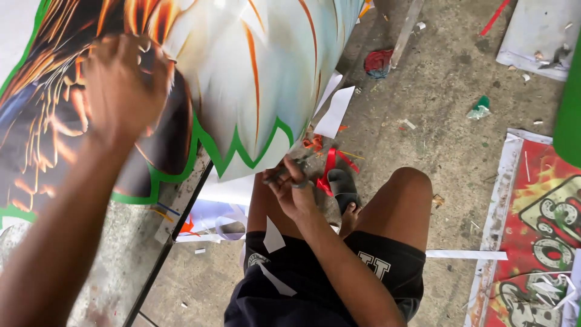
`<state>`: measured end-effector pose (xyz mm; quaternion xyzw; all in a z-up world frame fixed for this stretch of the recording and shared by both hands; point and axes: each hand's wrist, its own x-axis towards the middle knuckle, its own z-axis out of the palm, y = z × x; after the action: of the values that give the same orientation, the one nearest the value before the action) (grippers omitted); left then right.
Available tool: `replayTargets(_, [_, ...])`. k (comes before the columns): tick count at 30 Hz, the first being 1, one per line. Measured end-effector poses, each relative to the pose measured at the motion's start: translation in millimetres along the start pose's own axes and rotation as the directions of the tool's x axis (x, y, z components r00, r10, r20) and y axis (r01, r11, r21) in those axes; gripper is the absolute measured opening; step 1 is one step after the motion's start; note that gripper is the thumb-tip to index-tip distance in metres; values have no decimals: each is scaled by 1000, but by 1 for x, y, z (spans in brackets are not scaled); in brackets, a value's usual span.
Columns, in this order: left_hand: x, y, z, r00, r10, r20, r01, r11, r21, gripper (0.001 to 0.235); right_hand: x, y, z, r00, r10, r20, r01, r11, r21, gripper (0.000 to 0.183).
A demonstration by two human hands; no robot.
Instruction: The person uses scissors to cut along the green outline of a large printed poster featuring a tiger. They carefully trim the white border around the design while sitting on the floor.
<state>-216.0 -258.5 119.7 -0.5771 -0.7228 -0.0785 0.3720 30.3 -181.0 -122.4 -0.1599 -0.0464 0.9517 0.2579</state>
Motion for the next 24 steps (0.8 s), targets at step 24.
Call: replayTargets(24, [-58, 148, -88, 401, -261, 878, 792, -383, -475, 37, -110, -67, 51, 749, -576, -327, 530, 817, -227, 27])
